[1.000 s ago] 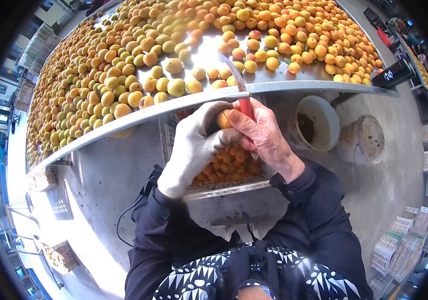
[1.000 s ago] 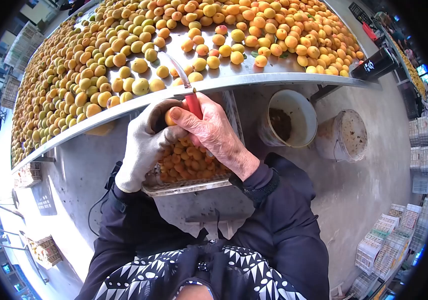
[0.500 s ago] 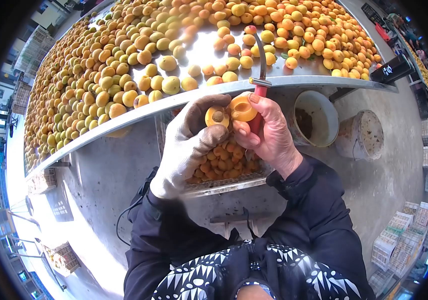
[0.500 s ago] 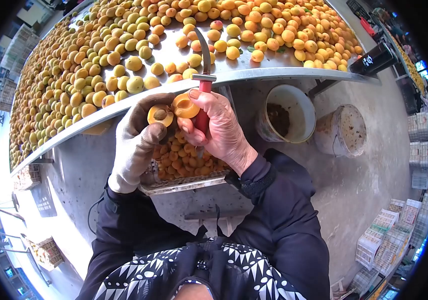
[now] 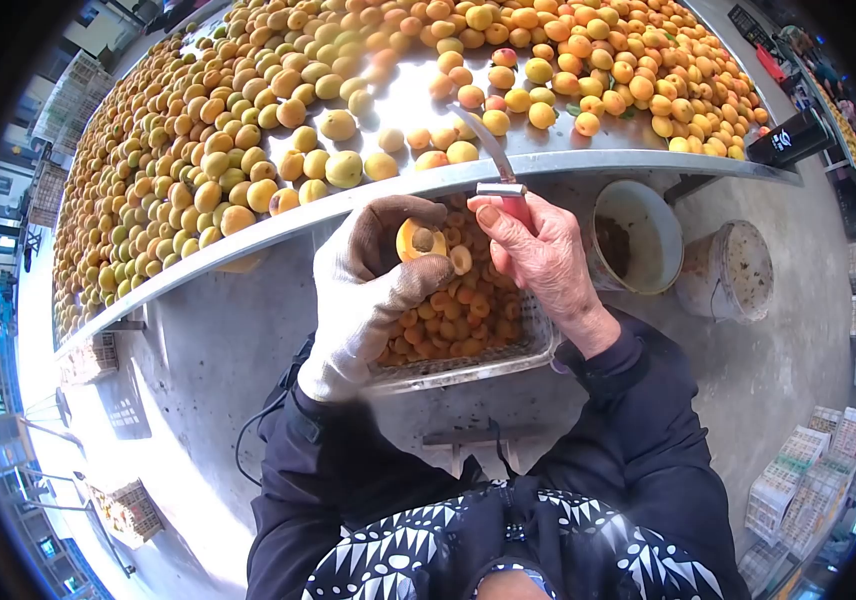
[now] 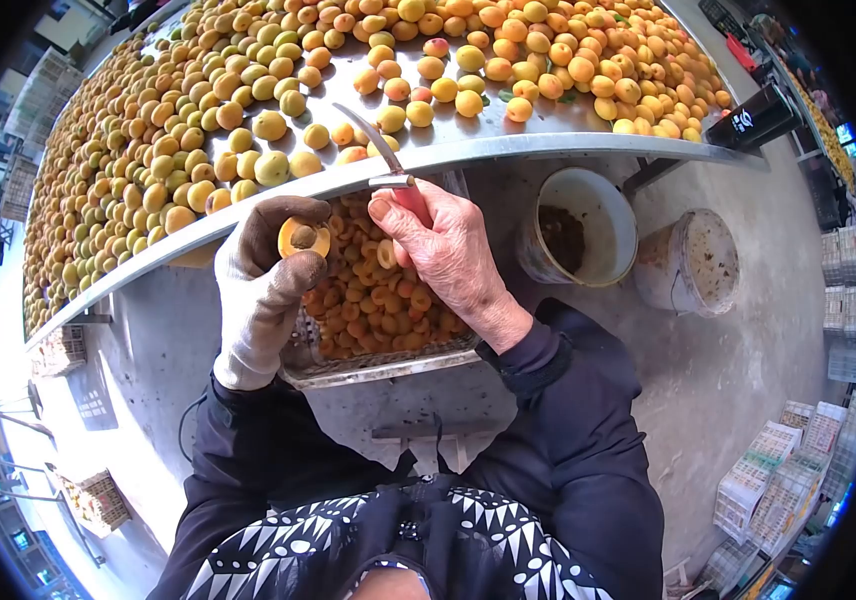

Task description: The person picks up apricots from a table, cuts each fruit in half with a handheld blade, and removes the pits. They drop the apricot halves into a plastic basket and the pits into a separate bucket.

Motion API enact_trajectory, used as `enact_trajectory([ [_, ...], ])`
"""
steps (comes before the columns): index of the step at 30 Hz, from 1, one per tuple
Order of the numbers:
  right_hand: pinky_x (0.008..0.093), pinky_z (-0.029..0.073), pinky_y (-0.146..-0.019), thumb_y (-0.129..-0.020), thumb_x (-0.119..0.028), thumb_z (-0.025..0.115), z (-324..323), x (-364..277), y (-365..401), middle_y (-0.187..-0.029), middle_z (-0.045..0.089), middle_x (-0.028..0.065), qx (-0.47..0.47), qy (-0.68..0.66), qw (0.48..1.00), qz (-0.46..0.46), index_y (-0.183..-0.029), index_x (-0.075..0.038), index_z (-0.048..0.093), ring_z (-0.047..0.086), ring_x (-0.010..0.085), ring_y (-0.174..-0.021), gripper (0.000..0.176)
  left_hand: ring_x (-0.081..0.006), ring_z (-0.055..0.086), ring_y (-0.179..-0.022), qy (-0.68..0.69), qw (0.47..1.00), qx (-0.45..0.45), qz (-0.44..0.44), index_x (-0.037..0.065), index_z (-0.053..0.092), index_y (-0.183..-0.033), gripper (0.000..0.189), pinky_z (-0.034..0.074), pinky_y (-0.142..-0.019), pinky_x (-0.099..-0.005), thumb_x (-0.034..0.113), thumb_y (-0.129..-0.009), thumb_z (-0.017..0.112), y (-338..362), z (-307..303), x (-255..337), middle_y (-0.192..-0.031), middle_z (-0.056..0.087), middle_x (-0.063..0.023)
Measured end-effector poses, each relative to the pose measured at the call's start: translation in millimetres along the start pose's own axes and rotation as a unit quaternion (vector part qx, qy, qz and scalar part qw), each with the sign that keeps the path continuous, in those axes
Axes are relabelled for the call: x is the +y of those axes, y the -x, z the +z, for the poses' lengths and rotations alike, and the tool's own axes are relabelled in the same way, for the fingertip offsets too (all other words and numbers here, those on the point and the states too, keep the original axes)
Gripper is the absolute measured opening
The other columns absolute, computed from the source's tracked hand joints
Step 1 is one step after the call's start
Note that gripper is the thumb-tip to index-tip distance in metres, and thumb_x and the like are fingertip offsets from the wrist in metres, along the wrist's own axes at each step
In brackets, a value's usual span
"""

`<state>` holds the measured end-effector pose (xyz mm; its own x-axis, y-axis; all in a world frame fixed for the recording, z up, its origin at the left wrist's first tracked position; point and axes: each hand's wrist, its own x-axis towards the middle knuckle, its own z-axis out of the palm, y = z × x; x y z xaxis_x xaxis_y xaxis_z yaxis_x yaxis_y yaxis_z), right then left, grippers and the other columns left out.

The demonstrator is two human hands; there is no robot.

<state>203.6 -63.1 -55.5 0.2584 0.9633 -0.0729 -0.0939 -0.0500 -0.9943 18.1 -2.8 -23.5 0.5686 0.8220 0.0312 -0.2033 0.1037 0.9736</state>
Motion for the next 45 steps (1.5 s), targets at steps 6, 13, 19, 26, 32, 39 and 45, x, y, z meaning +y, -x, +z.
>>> enact_trajectory([
  [6, 0.0177, 0.032, -0.041, -0.096, -0.029, 0.064, -0.8, 3.2, 2.9, -0.063, 0.057, -0.0013, -0.07, -0.128, 0.987, 0.064, -0.093, -0.003, 0.065, 0.046, 0.002, -0.047, 0.026, -0.0152, 0.057, -0.107, -0.049, 0.999, 0.005, 0.005, -0.001, 0.061, -0.116, 0.052, 0.045, -0.096, -0.03, 0.019, -0.075, 0.085, 0.2, 3.6, -2.9, -0.114, 0.063, -0.0073],
  [13, 0.0183, 0.032, -0.038, -0.096, -0.025, 0.064, 13.9, 4.8, 11.1, -0.062, 0.058, 0.0018, -0.117, -0.33, 0.928, 0.131, -0.095, -0.004, 0.064, 0.045, 0.004, -0.042, 0.021, -0.0169, 0.057, -0.11, -0.131, 0.989, 0.027, 0.068, 0.0, 0.059, -0.125, 0.061, 0.045, -0.098, -0.0305, 0.019, -0.074, 0.086, -5.0, 5.9, -25.1, -0.12, 0.06, -0.0091],
  [19, 0.0182, 0.032, -0.038, -0.094, -0.021, 0.066, 4.2, -4.1, 7.7, -0.063, 0.057, 0.0002, -0.092, -0.307, 0.941, 0.11, -0.094, -0.003, 0.067, 0.046, 0.0035, -0.045, 0.018, -0.0173, 0.056, -0.113, -0.045, 0.998, -0.015, 0.034, -0.002, 0.055, -0.129, 0.065, 0.046, -0.098, -0.0316, 0.019, -0.076, 0.085, -0.2, 15.8, -11.9, -0.124, 0.058, -0.0107],
  [26, 0.0172, 0.03, -0.04, -0.094, -0.018, 0.066, 6.5, -9.6, 12.5, -0.064, 0.056, -0.002, -0.125, -0.27, 0.948, 0.109, -0.09, -0.003, 0.067, 0.045, 0.0021, -0.046, 0.016, -0.0173, 0.058, -0.109, -0.114, 0.993, -0.022, 0.037, -0.004, 0.054, -0.126, 0.07, 0.045, -0.098, -0.0308, 0.025, -0.073, 0.088, 4.1, 11.9, -6.5, -0.118, 0.06, -0.0107],
  [32, 0.0168, 0.032, -0.04, -0.096, -0.021, 0.063, 8.8, -4.9, 9.9, -0.063, 0.057, -0.0023, -0.154, -0.26, 0.95, 0.083, -0.089, -0.004, 0.064, 0.047, 0.0018, -0.046, 0.018, -0.0105, 0.064, -0.083, -0.223, 0.965, 0.041, 0.133, -0.004, 0.061, -0.108, 0.048, 0.053, -0.076, -0.0251, 0.017, -0.074, 0.087, 10.6, 11.8, -2.2, -0.093, 0.068, -0.0086],
  [39, 0.0176, 0.037, -0.044, -0.097, -0.027, 0.062, 7.7, -2.2, 11.3, -0.078, 0.063, 0.0025, -0.176, -0.249, 0.947, 0.1, -0.1, -0.002, 0.064, 0.05, 0.004, -0.053, 0.026, -0.0103, 0.062, -0.084, -0.321, 0.938, 0.066, 0.117, -0.004, 0.06, -0.105, 0.035, 0.051, -0.079, -0.0248, 0.006, -0.077, 0.079, 17.4, 17.5, -4.7, -0.093, 0.065, -0.0069],
  [45, 0.0171, 0.034, -0.04, -0.098, -0.032, 0.061, 11.2, -6.2, 13.2, -0.066, 0.057, -0.0004, -0.172, -0.264, 0.939, 0.138, -0.093, -0.004, 0.063, 0.046, 0.0017, -0.047, 0.029, -0.0087, 0.061, -0.079, -0.336, 0.932, 0.074, 0.115, -0.004, 0.061, -0.103, 0.032, 0.051, -0.074, -0.024, 0.005, -0.077, 0.078, 20.7, 22.1, -13.2, -0.088, 0.065, -0.0053],
])
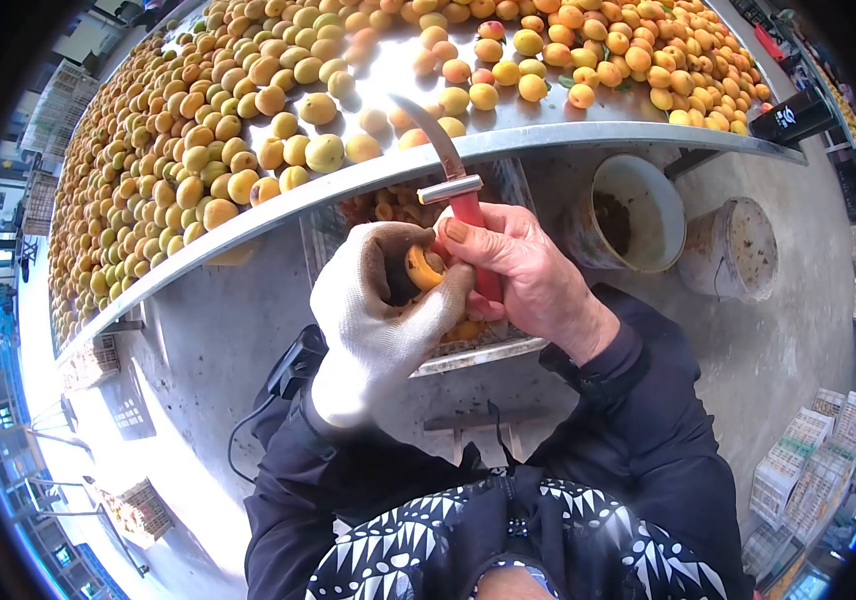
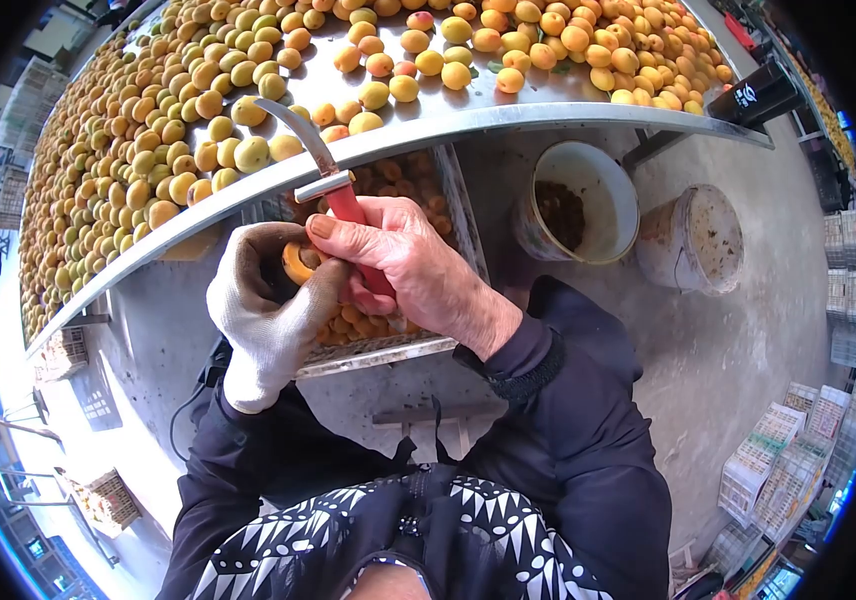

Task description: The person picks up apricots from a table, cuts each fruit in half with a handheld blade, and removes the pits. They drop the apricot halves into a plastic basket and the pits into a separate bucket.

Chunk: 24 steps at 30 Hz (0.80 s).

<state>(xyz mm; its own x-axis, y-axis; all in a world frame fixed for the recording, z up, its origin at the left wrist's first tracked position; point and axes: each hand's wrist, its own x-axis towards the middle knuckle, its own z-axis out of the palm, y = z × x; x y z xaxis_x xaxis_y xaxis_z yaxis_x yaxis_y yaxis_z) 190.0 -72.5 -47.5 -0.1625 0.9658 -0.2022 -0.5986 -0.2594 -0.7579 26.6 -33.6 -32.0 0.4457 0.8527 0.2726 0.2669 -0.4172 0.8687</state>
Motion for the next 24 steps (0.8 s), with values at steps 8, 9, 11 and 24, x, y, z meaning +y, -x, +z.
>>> enact_trajectory([
  [8, 0.0171, 0.034, -0.039, -0.091, -0.029, 0.071, -6.5, -5.7, 0.1, -0.068, 0.06, 0.0008, -0.03, 0.01, 0.998, 0.058, -0.092, -0.003, 0.062, 0.049, 0.0027, -0.046, 0.027, -0.0133, 0.063, -0.07, -0.022, 0.996, -0.025, 0.078, -0.002, 0.063, -0.097, 0.036, 0.051, -0.066, -0.0262, 0.011, -0.071, 0.084, -1.5, -1.5, -4.1, -0.08, 0.065, -0.0077],
  [9, 0.017, 0.034, -0.039, -0.089, -0.027, 0.073, -6.1, -9.0, 0.1, -0.067, 0.06, 0.0007, -0.039, 0.03, 0.996, 0.075, -0.091, -0.003, 0.062, 0.049, 0.0028, -0.046, 0.027, -0.017, 0.064, -0.063, -0.023, 0.994, -0.025, 0.102, 0.0, 0.065, -0.092, 0.038, 0.051, -0.059, -0.0283, 0.018, -0.067, 0.088, -2.1, -0.9, -7.0, -0.074, 0.064, -0.0086],
  [11, 0.0167, 0.034, -0.039, -0.085, -0.023, 0.076, -11.0, -13.7, 0.4, -0.067, 0.061, 0.0007, -0.06, 0.054, 0.992, 0.093, -0.09, -0.003, 0.064, 0.05, 0.0032, -0.047, 0.024, -0.0181, 0.064, -0.062, -0.018, 0.994, -0.044, 0.101, 0.0, 0.065, -0.092, 0.04, 0.051, -0.058, -0.029, 0.019, -0.066, 0.089, -2.9, -2.8, -9.3, -0.075, 0.064, -0.0093],
  [24, 0.019, 0.047, -0.046, -0.092, -0.011, 0.065, -14.9, -23.6, 12.0, -0.073, 0.066, 0.0057, 0.007, 0.165, 0.986, 0.003, -0.097, 0.002, 0.065, 0.059, 0.0067, -0.052, 0.014, -0.0157, 0.059, -0.105, 0.051, 0.988, -0.147, -0.023, -0.003, 0.055, -0.123, 0.055, 0.047, -0.094, -0.0298, 0.018, -0.079, 0.082, -6.7, -6.2, -6.9, -0.114, 0.063, -0.0112],
])
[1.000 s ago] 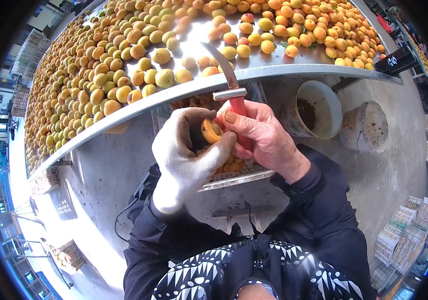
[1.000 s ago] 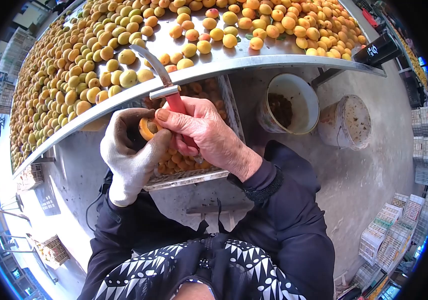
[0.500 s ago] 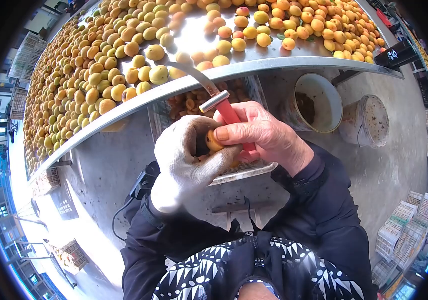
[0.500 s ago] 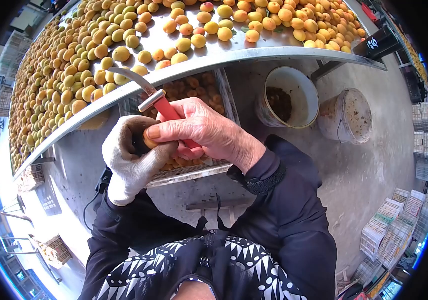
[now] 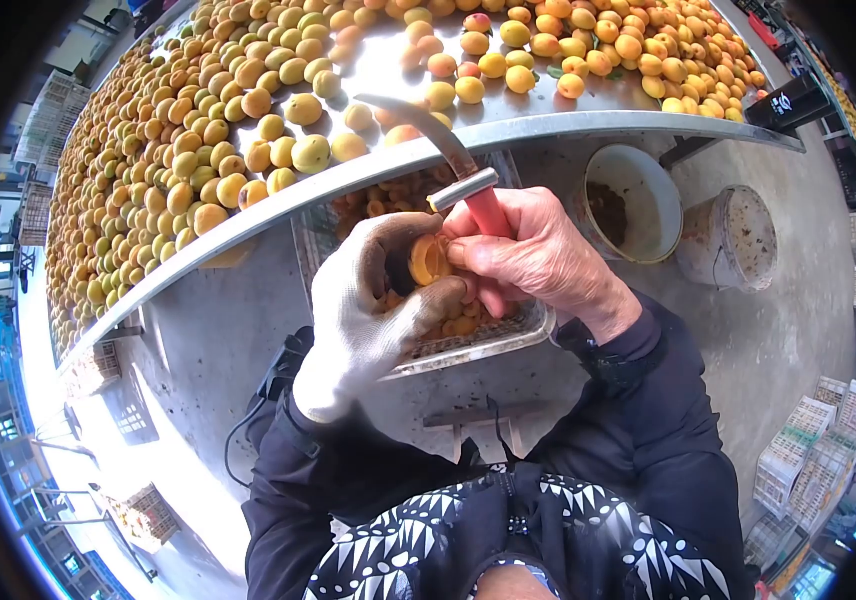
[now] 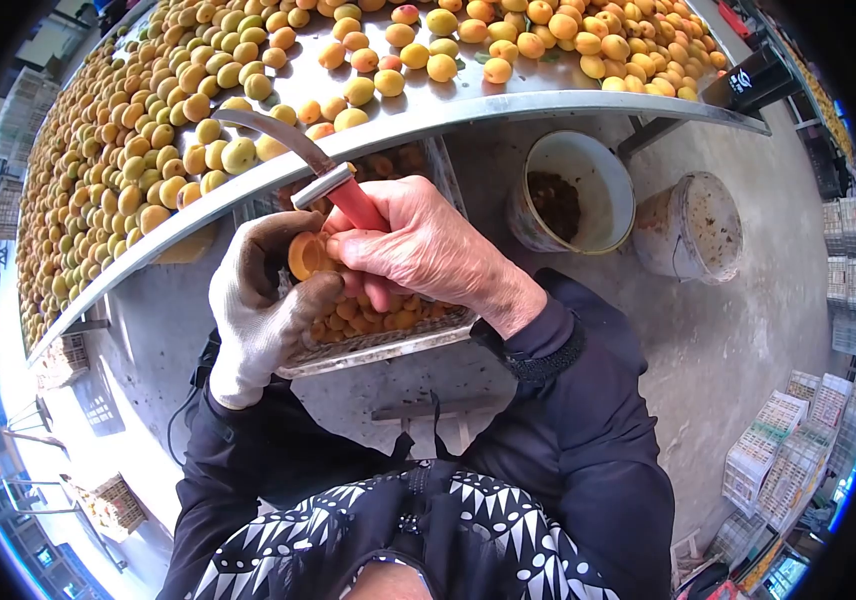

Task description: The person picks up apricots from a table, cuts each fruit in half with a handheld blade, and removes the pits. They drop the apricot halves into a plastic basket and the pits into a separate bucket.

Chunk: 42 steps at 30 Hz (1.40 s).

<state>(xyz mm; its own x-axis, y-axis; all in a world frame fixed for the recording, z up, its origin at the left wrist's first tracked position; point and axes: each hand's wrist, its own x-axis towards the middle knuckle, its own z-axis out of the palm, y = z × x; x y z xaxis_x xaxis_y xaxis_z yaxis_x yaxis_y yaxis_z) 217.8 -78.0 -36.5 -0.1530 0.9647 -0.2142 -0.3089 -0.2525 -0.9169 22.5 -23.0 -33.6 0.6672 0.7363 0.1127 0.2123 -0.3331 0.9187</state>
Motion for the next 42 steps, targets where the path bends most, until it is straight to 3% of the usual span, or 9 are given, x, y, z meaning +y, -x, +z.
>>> enact_trajectory([
  [2, 0.0187, 0.047, -0.047, -0.093, -0.007, 0.061, -0.3, -2.8, 2.2, -0.073, 0.067, 0.0077, 0.013, -0.043, 0.999, -0.007, -0.099, 0.002, 0.066, 0.06, 0.0067, -0.052, 0.012, -0.0167, 0.062, -0.104, 0.217, 0.972, 0.059, -0.07, -0.001, 0.057, -0.121, 0.054, 0.049, -0.093, -0.0303, 0.019, -0.078, 0.083, 0.4, 4.0, 3.0, -0.11, 0.065, -0.0097],
  [13, 0.0168, 0.044, -0.047, -0.092, -0.009, 0.063, -5.4, -5.5, 6.4, -0.072, 0.067, 0.0079, 0.124, -0.008, 0.988, -0.09, -0.097, 0.001, 0.067, 0.057, 0.0064, -0.051, 0.012, -0.0102, 0.059, -0.095, 0.259, 0.959, 0.049, -0.101, 0.0, 0.058, -0.119, 0.05, 0.048, -0.086, -0.0243, 0.022, -0.08, 0.08, -7.4, 5.1, -3.4, -0.107, 0.064, -0.0052],
  [17, 0.019, 0.044, -0.048, -0.09, -0.009, 0.062, -31.3, -23.8, 24.3, -0.068, 0.066, 0.0041, 0.247, 0.154, 0.949, -0.116, -0.091, 0.0, 0.068, 0.056, 0.0052, -0.051, 0.011, -0.0124, 0.06, -0.093, 0.119, 0.977, -0.032, -0.173, -0.002, 0.059, -0.112, 0.037, 0.048, -0.085, -0.0267, 0.014, -0.081, 0.073, -16.2, 6.7, -21.9, -0.099, 0.065, -0.0073],
  [22, 0.0319, 0.051, -0.053, -0.084, -0.016, 0.062, -99.9, -33.1, 54.7, -0.061, 0.063, 0.0128, 0.428, 0.495, 0.756, -0.026, -0.093, -0.001, 0.066, 0.064, 0.0191, -0.049, 0.018, -0.0351, 0.066, -0.091, -0.264, 0.959, 0.0, -0.103, -0.005, 0.057, -0.113, 0.04, 0.052, -0.079, -0.0393, 0.014, -0.08, 0.07, -23.0, 25.3, -88.4, -0.101, 0.064, -0.0233],
  [24, 0.037, 0.052, -0.056, -0.083, -0.018, 0.062, -124.9, -27.8, 60.6, -0.061, 0.061, 0.0166, 0.428, 0.56, 0.709, 0.033, -0.093, -0.001, 0.065, 0.064, 0.0258, -0.049, 0.02, -0.0357, 0.065, -0.088, -0.321, 0.943, 0.027, -0.083, -0.002, 0.056, -0.109, 0.035, 0.052, -0.076, -0.0427, 0.013, -0.08, 0.068, -23.9, 27.2, -99.4, -0.095, 0.064, -0.0208],
  [29, 0.0342, 0.052, -0.054, -0.086, -0.016, 0.064, -127.4, -26.7, 57.3, -0.063, 0.064, 0.0137, 0.501, 0.506, 0.699, -0.064, -0.091, 0.0, 0.066, 0.063, 0.0219, -0.048, 0.017, -0.0331, 0.063, -0.083, -0.357, 0.93, 0.076, 0.05, 0.005, 0.057, -0.105, 0.027, 0.052, -0.07, -0.0434, 0.015, -0.082, 0.068, -27.4, 34.6, -92.3, -0.087, 0.062, -0.0152],
  [35, 0.0269, 0.049, -0.047, -0.087, -0.016, 0.066, -99.0, -18.4, 31.9, -0.064, 0.065, 0.005, 0.466, 0.367, 0.796, -0.119, -0.088, -0.001, 0.068, 0.061, 0.0112, -0.049, 0.016, -0.0305, 0.065, -0.087, -0.304, 0.933, 0.066, 0.183, 0.005, 0.064, -0.106, 0.027, 0.053, -0.074, -0.0384, 0.007, -0.08, 0.072, -35.8, 34.8, -50.1, -0.098, 0.066, -0.0127],
  [39, 0.0388, 0.051, -0.062, -0.082, -0.013, 0.07, -89.3, -6.4, 15.5, -0.068, 0.065, 0.02, 0.436, 0.414, 0.779, -0.178, -0.087, 0.003, 0.066, 0.067, 0.034, -0.065, 0.017, -0.0322, 0.063, -0.092, -0.34, 0.896, 0.163, 0.233, 0.004, 0.065, -0.108, 0.028, 0.05, -0.077, -0.0398, 0.003, -0.08, 0.07, -41.7, 16.5, -32.2, -0.101, 0.065, -0.0121],
  [42, 0.0396, 0.051, -0.062, -0.082, -0.013, 0.07, -85.3, -1.9, 6.5, -0.07, 0.065, 0.0209, 0.419, 0.403, 0.791, -0.189, -0.088, 0.002, 0.066, 0.067, 0.0361, -0.067, 0.017, -0.0326, 0.061, -0.089, -0.36, 0.881, 0.212, 0.224, 0.005, 0.065, -0.105, 0.022, 0.049, -0.078, -0.0409, 0.006, -0.082, 0.067, -61.3, -2.6, -35.3, -0.1, 0.063, -0.0102],
])
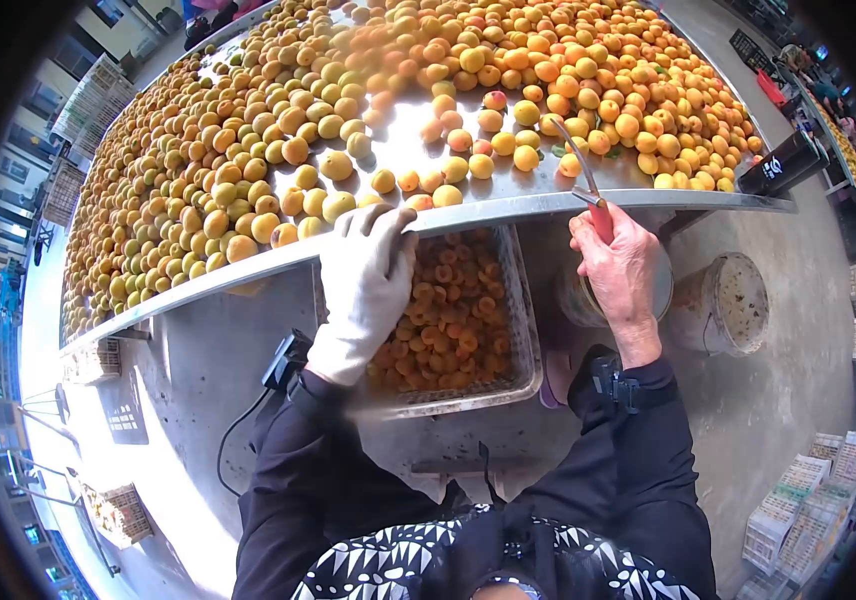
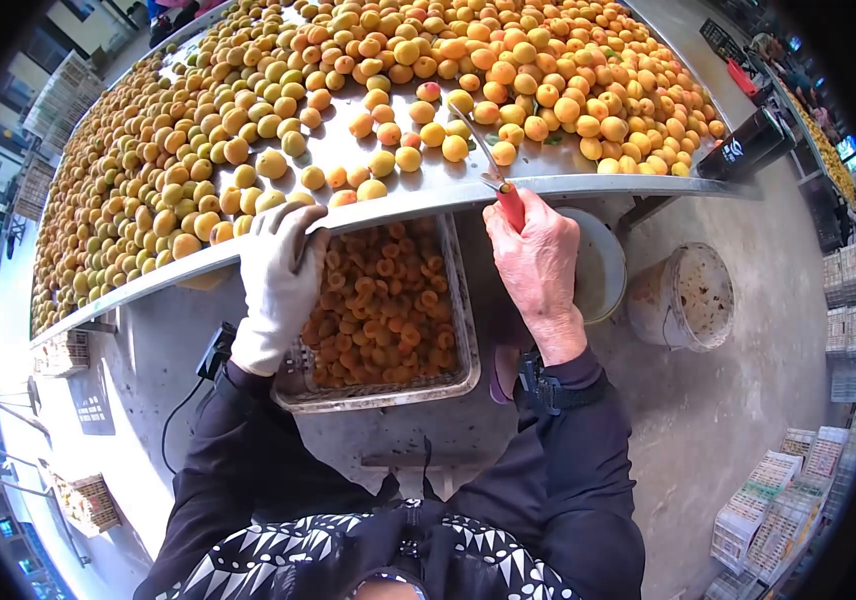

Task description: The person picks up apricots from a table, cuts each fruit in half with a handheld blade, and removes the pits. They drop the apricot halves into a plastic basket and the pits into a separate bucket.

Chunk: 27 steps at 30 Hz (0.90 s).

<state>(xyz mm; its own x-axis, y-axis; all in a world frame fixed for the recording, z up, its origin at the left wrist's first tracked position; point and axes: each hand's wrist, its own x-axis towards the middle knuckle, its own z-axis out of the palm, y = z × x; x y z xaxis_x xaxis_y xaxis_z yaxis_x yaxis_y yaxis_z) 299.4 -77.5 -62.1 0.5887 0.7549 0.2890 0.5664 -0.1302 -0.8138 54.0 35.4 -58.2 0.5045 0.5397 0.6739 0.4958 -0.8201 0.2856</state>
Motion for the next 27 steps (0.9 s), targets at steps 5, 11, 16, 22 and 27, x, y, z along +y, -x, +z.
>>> enact_trajectory([
  [5, 0.0399, 0.051, -0.062, -0.082, -0.013, 0.071, 10.4, -9.0, 0.7, -0.069, 0.065, 0.0205, -0.003, -0.017, 1.0, -0.015, -0.087, 0.001, 0.065, 0.067, 0.0369, -0.067, 0.017, -0.0317, 0.062, -0.097, 0.084, 0.987, -0.133, -0.029, 0.004, 0.066, -0.106, 0.019, 0.048, -0.084, -0.0395, 0.017, -0.093, 0.06, -36.9, 9.5, -6.1, -0.103, 0.066, -0.0121],
  [11, 0.0397, 0.052, -0.062, -0.082, -0.013, 0.071, 14.1, -10.1, 0.5, -0.069, 0.065, 0.0204, -0.006, -0.019, 0.999, -0.035, -0.086, 0.001, 0.065, 0.067, 0.037, -0.068, 0.016, -0.0311, 0.065, -0.093, 0.009, 0.984, -0.157, -0.079, 0.006, 0.068, -0.105, 0.018, 0.051, -0.081, -0.0377, 0.011, -0.09, 0.06, -58.1, 16.6, -41.6, -0.099, 0.067, -0.0131],
  [16, 0.0396, 0.052, -0.063, -0.082, -0.013, 0.071, 16.7, -14.9, -0.2, -0.07, 0.065, 0.0201, -0.016, -0.034, 0.999, -0.027, -0.09, 0.001, 0.065, 0.067, 0.0371, -0.069, 0.017, -0.0243, 0.068, -0.091, 0.058, 0.951, -0.22, -0.211, 0.001, 0.067, -0.109, 0.025, 0.052, -0.083, -0.0341, 0.01, -0.086, 0.066, -71.9, -15.7, -83.5, -0.099, 0.07, -0.0163],
  [22, 0.0397, 0.052, -0.063, -0.082, -0.012, 0.07, 24.6, -20.5, 3.7, -0.07, 0.065, 0.02, -0.036, -0.035, 0.998, -0.04, -0.093, -0.001, 0.066, 0.067, 0.0368, -0.068, 0.016, -0.024, 0.068, -0.091, 0.002, 0.93, -0.337, -0.145, 0.004, 0.068, -0.105, 0.026, 0.052, -0.081, -0.0334, 0.009, -0.08, 0.071, -68.6, -10.1, -97.3, -0.097, 0.07, -0.0133],
  [27, 0.0394, 0.052, -0.063, -0.082, -0.012, 0.07, 23.9, -20.1, 3.9, -0.07, 0.065, 0.0199, -0.034, -0.033, 0.998, -0.037, -0.095, -0.001, 0.066, 0.067, 0.0365, -0.068, 0.017, -0.0271, 0.065, -0.086, -0.074, 0.94, -0.323, -0.085, 0.006, 0.067, -0.099, 0.026, 0.051, -0.075, -0.0361, 0.012, -0.075, 0.074, -76.2, -0.5, -78.5, -0.092, 0.067, -0.0105],
])
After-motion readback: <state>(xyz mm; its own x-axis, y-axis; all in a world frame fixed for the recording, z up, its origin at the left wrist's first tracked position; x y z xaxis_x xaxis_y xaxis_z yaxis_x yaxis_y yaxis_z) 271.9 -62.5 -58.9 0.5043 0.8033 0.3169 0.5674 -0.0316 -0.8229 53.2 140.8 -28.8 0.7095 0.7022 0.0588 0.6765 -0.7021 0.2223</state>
